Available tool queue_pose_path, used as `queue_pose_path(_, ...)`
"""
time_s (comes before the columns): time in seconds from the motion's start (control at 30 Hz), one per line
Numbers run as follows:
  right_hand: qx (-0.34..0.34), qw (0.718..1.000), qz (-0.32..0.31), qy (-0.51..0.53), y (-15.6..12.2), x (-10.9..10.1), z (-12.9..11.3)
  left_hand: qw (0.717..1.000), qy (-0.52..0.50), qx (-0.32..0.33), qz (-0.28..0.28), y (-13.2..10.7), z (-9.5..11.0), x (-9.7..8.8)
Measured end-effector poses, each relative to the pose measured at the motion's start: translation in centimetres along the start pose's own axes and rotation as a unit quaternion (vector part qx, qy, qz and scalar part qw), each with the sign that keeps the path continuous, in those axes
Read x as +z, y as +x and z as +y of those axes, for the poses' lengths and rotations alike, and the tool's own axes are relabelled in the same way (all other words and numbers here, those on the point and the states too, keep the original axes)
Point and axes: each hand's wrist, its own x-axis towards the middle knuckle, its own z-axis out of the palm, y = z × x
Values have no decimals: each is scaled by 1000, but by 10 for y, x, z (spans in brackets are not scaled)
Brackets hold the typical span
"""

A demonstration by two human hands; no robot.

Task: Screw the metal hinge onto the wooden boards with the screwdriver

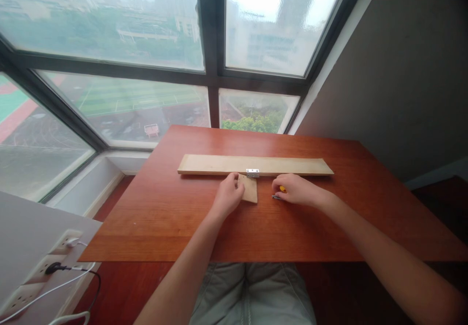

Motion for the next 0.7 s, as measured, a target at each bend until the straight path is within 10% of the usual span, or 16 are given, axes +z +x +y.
queue_pose_path(0.37, 11, 995, 103, -6, -5, -9, -4, 966, 257, 3, 6, -17, 19, -18)
queue_pose_path(0.7, 56, 936, 346, -7, -28, -86, -34, 890, 455, 3, -34, -22, 39, -50)
